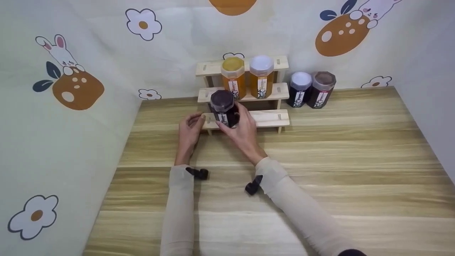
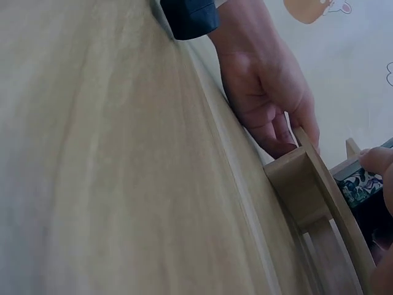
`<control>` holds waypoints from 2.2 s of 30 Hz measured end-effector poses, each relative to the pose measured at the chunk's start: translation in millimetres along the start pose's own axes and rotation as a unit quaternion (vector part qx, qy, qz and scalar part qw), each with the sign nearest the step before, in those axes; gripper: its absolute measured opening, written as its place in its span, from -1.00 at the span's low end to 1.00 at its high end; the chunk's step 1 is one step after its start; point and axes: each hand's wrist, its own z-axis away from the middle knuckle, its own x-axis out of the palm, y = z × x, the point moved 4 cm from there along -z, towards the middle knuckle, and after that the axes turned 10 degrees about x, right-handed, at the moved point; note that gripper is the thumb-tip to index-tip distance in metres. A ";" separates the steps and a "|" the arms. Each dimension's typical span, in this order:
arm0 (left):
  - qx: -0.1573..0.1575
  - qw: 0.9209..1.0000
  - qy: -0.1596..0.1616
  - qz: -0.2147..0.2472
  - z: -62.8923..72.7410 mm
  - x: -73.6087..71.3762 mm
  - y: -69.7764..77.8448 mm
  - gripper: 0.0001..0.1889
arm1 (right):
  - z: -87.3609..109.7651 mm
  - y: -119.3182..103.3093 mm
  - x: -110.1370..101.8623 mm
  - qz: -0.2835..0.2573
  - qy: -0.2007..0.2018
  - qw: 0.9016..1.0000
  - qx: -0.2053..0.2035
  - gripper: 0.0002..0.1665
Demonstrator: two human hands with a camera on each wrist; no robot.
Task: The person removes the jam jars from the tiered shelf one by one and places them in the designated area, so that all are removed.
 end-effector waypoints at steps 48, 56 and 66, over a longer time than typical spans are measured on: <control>-0.005 1.000 0.001 0.001 0.3 -1.1 -0.1 -0.62 | -22.6 97.7 -209.2 -0.023 0.009 0.997 0.078 -0.04; -0.006 1.000 -0.001 0.002 0.0 0.6 -1.6 -0.62 | -30.6 126.3 -236.1 -0.012 0.010 0.989 0.145 -0.01; 0.012 1.000 -0.003 -0.009 1.7 -0.9 0.1 -0.66 | -36.6 149.1 -259.7 0.028 0.046 0.985 0.161 -0.08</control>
